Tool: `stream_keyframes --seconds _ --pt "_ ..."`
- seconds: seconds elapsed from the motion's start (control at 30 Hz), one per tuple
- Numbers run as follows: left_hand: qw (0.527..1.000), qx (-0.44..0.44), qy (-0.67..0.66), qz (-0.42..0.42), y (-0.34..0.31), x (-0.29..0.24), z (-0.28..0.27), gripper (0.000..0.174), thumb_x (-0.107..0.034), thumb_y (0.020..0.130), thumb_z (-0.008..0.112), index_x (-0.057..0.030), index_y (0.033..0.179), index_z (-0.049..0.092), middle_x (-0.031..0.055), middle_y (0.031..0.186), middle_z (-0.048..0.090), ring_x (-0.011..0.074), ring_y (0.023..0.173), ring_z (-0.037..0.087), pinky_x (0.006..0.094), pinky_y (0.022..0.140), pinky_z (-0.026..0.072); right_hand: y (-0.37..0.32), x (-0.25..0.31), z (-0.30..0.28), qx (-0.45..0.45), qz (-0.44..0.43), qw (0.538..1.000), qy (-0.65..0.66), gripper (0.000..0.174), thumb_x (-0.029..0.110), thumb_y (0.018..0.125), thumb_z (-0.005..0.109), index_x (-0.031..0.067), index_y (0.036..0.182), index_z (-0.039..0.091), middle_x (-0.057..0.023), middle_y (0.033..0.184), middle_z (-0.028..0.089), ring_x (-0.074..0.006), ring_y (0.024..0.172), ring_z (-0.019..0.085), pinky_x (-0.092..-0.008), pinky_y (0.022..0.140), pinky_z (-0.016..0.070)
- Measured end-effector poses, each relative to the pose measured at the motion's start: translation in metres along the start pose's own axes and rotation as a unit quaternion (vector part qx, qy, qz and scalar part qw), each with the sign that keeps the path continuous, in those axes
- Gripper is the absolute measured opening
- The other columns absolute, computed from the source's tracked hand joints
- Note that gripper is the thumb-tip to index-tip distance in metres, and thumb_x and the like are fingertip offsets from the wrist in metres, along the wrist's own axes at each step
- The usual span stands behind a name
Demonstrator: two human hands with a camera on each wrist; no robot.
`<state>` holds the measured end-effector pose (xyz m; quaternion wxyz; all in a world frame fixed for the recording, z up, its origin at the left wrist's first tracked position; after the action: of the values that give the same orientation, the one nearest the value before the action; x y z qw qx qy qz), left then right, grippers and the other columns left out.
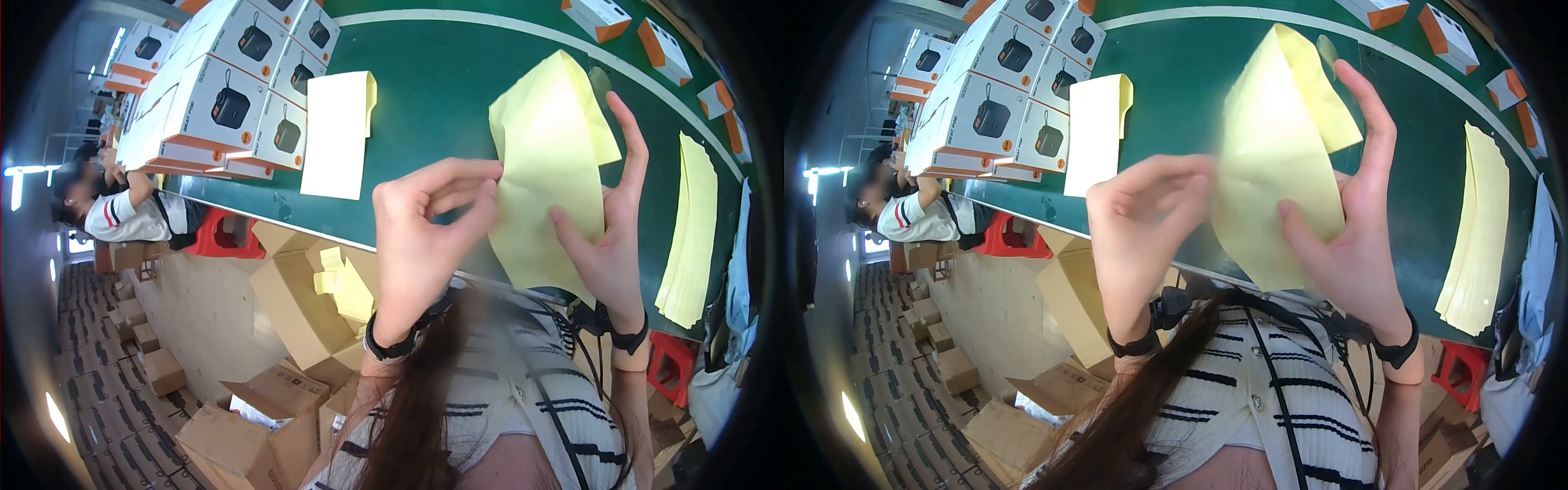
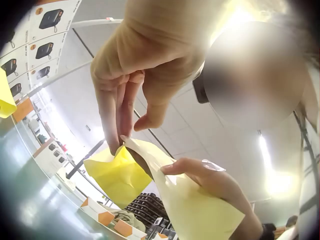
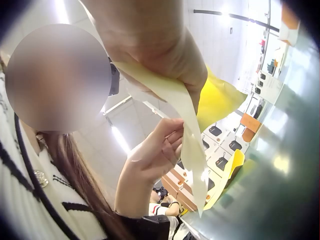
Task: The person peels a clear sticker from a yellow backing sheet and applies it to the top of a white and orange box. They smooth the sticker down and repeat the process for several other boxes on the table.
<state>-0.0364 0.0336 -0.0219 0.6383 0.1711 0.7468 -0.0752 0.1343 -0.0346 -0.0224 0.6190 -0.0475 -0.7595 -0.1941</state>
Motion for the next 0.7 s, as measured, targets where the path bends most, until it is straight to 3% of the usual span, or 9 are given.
stream_keyframes --seconds 0.03,0.1,0.13,0.2,0.3,0.37,0.43,0.5,0.7 --pt "0.998 0.007 -0.053 -0.046 -0.001 -0.002 -0.001 0.013 0.005 0.086 0.066 0.0075 0.099 0.069 0.0088 0.093 0.075 0.0119 0.082 0.072 0.0204 0.073 0.0531 0.0 -0.001 -0.003 0.0 0.001 1.0 0.001 0.035 -0.003 0.079 0.059 -0.0085 0.112 0.069 -0.0065 0.163 0.006 -0.0172 0.129 0.052 -0.0285 0.095 0.0504" --pt "0.994 0.016 -0.095 -0.046 0.0 0.0 -0.003 0.012 0.005 0.089 0.064 0.0085 0.099 0.069 0.0093 0.096 0.074 0.0109 0.087 0.071 0.0204 0.076 0.0527 0.001 -0.003 -0.009 0.055 -0.032 0.996 -0.065 0.052 -0.005 0.08 0.058 -0.0087 0.132 0.054 -0.0056 0.163 0.008 -0.0185 0.124 0.056 -0.0299 0.096 0.0505" --pt "0.989 0.025 -0.139 -0.045 0.001 0.001 -0.003 0.011 0.004 0.092 0.062 0.0095 0.1 0.068 0.0099 0.099 0.073 0.0099 0.092 0.069 0.0204 0.079 0.0523 0.001 -0.002 -0.007 0.055 -0.032 0.996 -0.065 0.052 -0.005 0.08 0.058 -0.0087 0.132 0.054 -0.0056 0.163 0.008 -0.0185 0.124 0.056 -0.0299 0.096 0.0505" --pt "0.983 0.026 -0.174 -0.045 0.003 0.005 -0.003 0.012 0.004 0.092 0.061 0.0096 0.1 0.068 0.011 0.103 0.072 0.0096 0.095 0.068 0.0204 0.08 0.0518 0.001 -0.001 -0.005 0.026 0.006 0.998 0.056 0.072 -0.005 0.08 0.057 -0.0062 0.148 0.032 -0.0049 0.163 0.01 -0.0185 0.124 0.056 -0.0311 0.099 0.0499" --pt "0.977 0.03 -0.206 -0.048 0.003 0.01 -0.007 0.011 0.005 0.091 0.063 0.0088 0.1 0.068 0.0104 0.105 0.07 0.0089 0.096 0.066 0.0201 0.08 0.0512 0.001 -0.002 -0.006 0.028 0.021 0.996 0.087 0.083 -0.006 0.08 0.057 -0.0031 0.153 0.017 -0.0046 0.163 0.011 -0.0188 0.128 0.053 -0.0319 0.101 0.0485" --pt "0.977 0.035 -0.204 -0.051 0.003 0.01 -0.008 0.011 0.005 0.089 0.065 0.0078 0.099 0.068 0.0087 0.103 0.07 0.0086 0.094 0.066 0.02 0.078 0.051 0.002 0.0 -0.008 0.034 0.016 0.997 0.068 0.08 -0.005 0.08 0.057 -0.0042 0.152 0.021 -0.005 0.163 0.011 -0.0185 0.128 0.052 -0.0319 0.102 0.0474" --pt "1.0 0.022 0.009 0.017 -0.001 0.004 -0.008 0.014 0.008 0.086 0.066 0.0047 0.099 0.069 0.0044 0.09 0.069 0.0088 0.083 0.062 0.0238 0.078 0.0502 0.002 -0.003 -0.013 0.04 0.013 0.998 0.048 0.078 -0.004 0.08 0.057 -0.0052 0.151 0.025 -0.0054 0.162 0.011 -0.0183 0.129 0.051 -0.032 0.103 0.0463" --pt "0.999 0.03 0.014 0.016 -0.002 0.005 -0.006 0.013 0.008 0.085 0.067 0.0041 0.098 0.068 0.0031 0.089 0.067 0.0081 0.081 0.061 0.0237 0.076 0.0496 0.001 -0.008 -0.022 0.049 -0.08 0.976 -0.199 0.069 -0.003 0.08 0.059 -0.0086 0.145 0.036 -0.0059 0.162 0.011 -0.0175 0.128 0.052 -0.0326 0.104 0.0448" --pt "1.0 0.023 -0.012 -0.001 -0.004 0.002 0.002 0.013 0.009 0.081 0.069 0.0034 0.092 0.066 0.0016 0.087 0.066 0.0082 0.079 0.06 0.0241 0.072 0.0496 0.002 -0.008 -0.012 -0.005 -0.063 0.995 -0.078 0.059 -0.001 0.08 0.059 -0.0125 0.136 0.047 -0.0048 0.163 0.008 -0.0165 0.127 0.053 -0.0321 0.103 0.0448"
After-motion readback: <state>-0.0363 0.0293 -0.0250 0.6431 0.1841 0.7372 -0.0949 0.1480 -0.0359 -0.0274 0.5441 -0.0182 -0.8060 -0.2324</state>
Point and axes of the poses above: each hand's wrist, its own y-axis towards the middle knuckle, its own z-axis out of the palm, x = y × z, the point moved 2 cm from there along y, towards the middle knuckle
